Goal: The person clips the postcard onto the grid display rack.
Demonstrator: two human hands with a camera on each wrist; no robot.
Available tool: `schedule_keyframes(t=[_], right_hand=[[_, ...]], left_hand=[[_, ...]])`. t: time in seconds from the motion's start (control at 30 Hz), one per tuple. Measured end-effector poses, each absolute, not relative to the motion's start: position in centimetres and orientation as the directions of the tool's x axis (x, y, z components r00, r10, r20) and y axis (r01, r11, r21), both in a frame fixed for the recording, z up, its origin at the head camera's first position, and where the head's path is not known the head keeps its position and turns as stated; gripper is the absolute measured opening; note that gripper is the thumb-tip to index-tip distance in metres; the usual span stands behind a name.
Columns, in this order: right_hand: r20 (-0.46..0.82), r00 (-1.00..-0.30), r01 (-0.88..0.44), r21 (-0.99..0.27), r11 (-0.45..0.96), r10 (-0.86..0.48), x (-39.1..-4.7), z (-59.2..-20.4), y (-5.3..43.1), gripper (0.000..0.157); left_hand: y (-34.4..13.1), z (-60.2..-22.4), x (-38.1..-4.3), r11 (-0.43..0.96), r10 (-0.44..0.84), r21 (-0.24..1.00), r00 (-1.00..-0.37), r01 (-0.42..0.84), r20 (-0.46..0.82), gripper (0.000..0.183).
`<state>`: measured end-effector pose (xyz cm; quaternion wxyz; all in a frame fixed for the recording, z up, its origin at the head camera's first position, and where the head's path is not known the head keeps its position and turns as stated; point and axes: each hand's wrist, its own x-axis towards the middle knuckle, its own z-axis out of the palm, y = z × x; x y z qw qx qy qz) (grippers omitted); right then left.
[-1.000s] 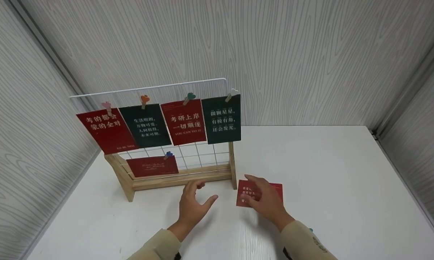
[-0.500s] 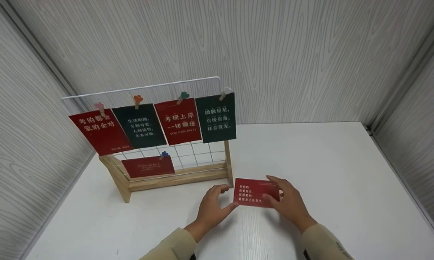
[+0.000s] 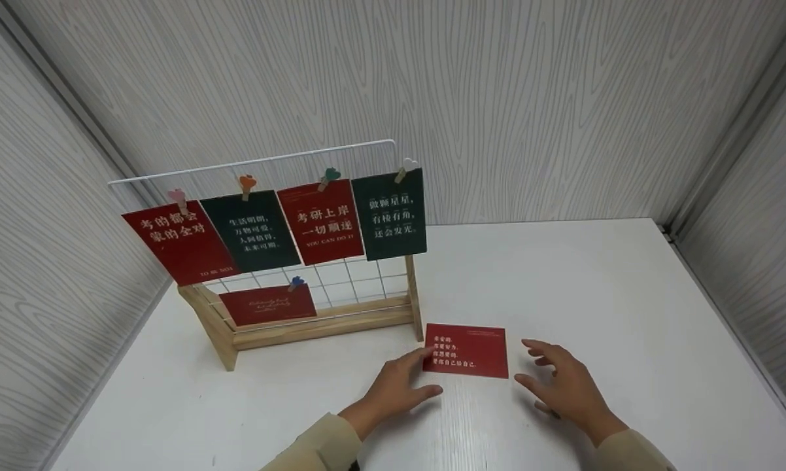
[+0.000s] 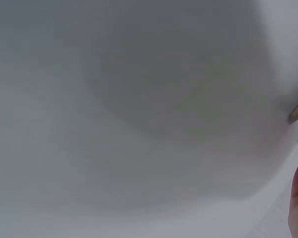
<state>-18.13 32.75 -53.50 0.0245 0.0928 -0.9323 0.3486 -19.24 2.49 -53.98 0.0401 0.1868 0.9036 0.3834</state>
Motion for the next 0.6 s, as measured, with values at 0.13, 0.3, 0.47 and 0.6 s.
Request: schedule_keyframes(t=[0.13,0.3,0.47,0.6], right_hand=[[0.105,-0.98,-0.199,-0.618,0.76,-0.171,-17.2,-53.8,34.0,0.063],[0.098,-0.981,-0.191,-0.608,0.771,-0.166,-16.2,-54.3,34.9,0.06],[0.086,-0.984,-0.176,-0.598,0.782,-0.156,-15.6,-54.6,35.3,0.054],[0.073,-0.983,-0.179,-0.586,0.79,-0.169,-15.2,-54.8,35.6,0.047]], left_hand=[[2.1,-54.1,-19.2,0.689,0.395,0.649,-0.918,0.322,0.036,0.064],[1.8,-54.1,-18.9,0.713,0.373,0.634,-0.928,0.301,0.021,0.061],[1.4,-53.9,-18.6,0.704,0.335,0.654,-0.942,0.277,0.038,0.052],[1.1,-54.0,-18.5,0.697,0.333,0.64,-0.936,0.324,0.11,0.04]])
